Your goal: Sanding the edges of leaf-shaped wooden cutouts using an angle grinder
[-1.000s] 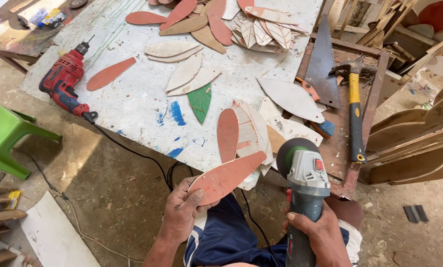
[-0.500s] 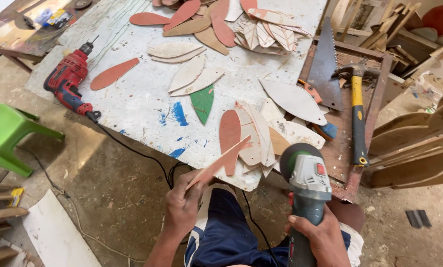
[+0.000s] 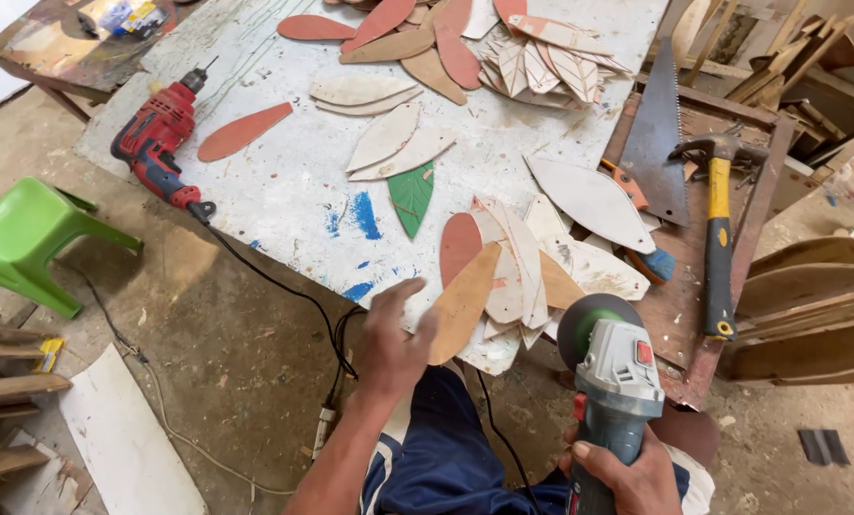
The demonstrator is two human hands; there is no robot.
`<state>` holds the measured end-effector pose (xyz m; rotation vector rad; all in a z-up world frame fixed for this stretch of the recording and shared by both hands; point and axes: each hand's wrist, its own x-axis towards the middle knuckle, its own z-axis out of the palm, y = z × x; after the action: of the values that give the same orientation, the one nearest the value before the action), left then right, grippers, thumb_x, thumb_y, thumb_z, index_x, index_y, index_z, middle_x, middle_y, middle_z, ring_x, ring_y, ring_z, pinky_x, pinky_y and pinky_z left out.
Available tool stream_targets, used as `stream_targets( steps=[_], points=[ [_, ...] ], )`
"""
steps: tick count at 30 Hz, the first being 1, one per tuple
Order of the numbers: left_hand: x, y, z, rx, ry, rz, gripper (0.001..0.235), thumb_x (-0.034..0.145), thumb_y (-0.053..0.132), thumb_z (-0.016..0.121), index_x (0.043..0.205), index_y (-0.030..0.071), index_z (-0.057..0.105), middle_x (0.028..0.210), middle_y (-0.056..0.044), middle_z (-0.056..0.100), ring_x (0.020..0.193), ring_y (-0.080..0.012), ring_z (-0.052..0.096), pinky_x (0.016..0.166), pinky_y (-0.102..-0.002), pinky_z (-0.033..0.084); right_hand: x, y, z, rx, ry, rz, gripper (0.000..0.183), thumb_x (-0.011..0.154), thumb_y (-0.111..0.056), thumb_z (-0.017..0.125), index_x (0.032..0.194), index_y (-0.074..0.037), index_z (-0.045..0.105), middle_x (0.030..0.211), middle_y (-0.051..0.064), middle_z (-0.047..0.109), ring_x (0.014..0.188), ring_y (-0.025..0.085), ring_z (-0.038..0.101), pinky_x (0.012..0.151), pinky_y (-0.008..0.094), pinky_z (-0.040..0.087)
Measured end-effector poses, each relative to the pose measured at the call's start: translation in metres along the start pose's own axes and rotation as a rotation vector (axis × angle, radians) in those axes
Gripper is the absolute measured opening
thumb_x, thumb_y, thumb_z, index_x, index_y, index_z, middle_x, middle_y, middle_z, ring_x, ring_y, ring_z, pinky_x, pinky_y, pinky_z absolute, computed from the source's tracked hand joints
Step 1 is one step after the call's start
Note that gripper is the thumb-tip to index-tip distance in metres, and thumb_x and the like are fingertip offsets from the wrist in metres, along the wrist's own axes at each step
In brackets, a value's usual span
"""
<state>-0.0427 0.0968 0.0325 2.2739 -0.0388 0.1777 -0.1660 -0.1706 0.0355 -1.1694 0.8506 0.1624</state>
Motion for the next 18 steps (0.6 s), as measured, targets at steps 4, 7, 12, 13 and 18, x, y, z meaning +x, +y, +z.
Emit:
stream_targets(
  steps=[4,7,12,13,18],
  points=[
    [0.024,0.022,0.028,0.273,-0.284,-0.047,0.088,0.081,0.053,0.081,0.15,0.012,0.044,0.148,-0.014,0.053,0.136,-0.0355,0.046,0.11,-0.056,0.038,0.0,0.001,-0.003,0.052,-0.045,0.049,0.058,0.078,0.013,0.065,0.135,0.016,0.06,0.094,0.04,0.059,0.071,0.056,0.056,0.068,0.062,0.045],
    [0.035,0.009,0.043,0.299,-0.267,-0.019,0.088,0.085,0.042,0.083,0.152,0.008,0.037,0.131,-0.019,0.047,0.11,-0.0329,0.055,0.086,-0.048,0.057,0.004,0.011,-0.013,0.063,-0.094,-0.002,0.057,0.073,0.018,0.066,0.13,0.018,0.062,0.09,0.041,0.063,0.067,0.055,0.059,0.066,0.058,0.048],
    [0.043,0.03,0.018,-0.451,-0.188,-0.286,0.03,0.101,0.042,0.056,0.095,0.013,0.059,0.078,0.002,0.056,0.069,-0.0123,0.053,0.057,-0.032,0.043,0.008,0.011,-0.016,0.044,-0.118,0.046,0.057,0.075,0.015,0.066,0.131,0.02,0.063,0.092,0.042,0.063,0.069,0.056,0.058,0.067,0.061,0.046],
    [0.043,0.028,0.021,-0.451,-0.185,-0.289,0.03,0.101,0.042,0.056,0.095,0.013,0.059,0.078,0.002,0.056,0.069,-0.0123,0.053,0.057,-0.032,0.043,0.013,0.02,-0.021,0.041,-0.121,0.048,0.057,0.075,0.015,0.066,0.131,0.02,0.063,0.092,0.042,0.063,0.069,0.056,0.058,0.067,0.061,0.046],
    [0.043,0.036,0.028,-0.855,-0.11,-0.334,0.051,0.093,0.043,0.055,0.132,0.011,0.058,0.109,-0.011,0.074,0.091,-0.0213,0.071,0.071,-0.037,0.06,0.023,0.045,-0.025,0.007,-0.48,-0.236,0.053,0.057,-0.003,0.088,0.102,0.019,0.07,0.065,0.032,0.077,0.053,0.042,0.073,0.053,0.05,0.059]
  ],
)
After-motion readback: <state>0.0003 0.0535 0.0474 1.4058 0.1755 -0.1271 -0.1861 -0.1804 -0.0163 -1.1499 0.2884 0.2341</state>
